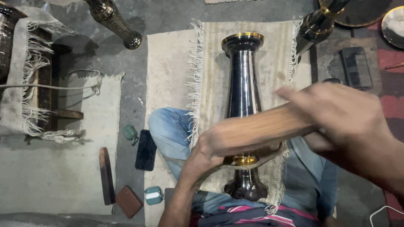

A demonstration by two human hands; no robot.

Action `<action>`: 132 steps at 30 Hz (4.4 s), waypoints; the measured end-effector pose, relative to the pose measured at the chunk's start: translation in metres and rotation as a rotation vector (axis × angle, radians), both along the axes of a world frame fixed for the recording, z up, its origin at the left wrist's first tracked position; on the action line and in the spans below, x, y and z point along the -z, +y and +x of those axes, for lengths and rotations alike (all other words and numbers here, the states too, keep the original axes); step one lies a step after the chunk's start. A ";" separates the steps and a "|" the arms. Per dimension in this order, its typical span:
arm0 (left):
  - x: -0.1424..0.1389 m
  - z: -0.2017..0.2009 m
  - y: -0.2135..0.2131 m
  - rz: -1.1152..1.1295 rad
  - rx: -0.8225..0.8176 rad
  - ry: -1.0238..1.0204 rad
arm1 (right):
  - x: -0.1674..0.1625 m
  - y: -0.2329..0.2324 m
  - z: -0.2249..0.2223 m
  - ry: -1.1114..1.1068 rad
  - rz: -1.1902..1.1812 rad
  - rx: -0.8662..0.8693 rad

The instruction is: The person sits on the floor with a metal vase laid on a mat, holds a punch against the vase's brass band, and repeatedly strikes the punch with a wooden mallet, repositioning the punch around the band to work a decorative pattern into the brass.

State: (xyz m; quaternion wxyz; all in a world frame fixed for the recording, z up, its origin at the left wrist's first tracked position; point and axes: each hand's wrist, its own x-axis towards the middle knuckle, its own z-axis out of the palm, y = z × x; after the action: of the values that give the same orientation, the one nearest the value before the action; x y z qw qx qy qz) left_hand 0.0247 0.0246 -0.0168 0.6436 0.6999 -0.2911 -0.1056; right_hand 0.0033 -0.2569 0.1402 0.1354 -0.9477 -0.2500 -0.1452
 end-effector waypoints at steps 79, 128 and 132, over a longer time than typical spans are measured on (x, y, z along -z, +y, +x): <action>-0.099 -0.014 -0.060 0.568 0.188 -0.318 | 0.178 -0.065 -0.086 0.389 0.887 0.639; -0.095 -0.004 -0.045 0.572 0.196 -0.358 | 0.177 -0.066 -0.068 0.371 0.712 0.561; -0.090 -0.013 -0.041 0.453 0.092 -0.340 | 0.160 -0.063 -0.050 0.477 0.738 0.517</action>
State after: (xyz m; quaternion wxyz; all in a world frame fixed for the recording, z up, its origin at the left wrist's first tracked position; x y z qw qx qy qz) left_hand 0.0120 -0.0168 0.0732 0.4074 0.8195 -0.3953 -0.0784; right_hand -0.0468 -0.3196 -0.0193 0.4742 -0.8743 0.0987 -0.0323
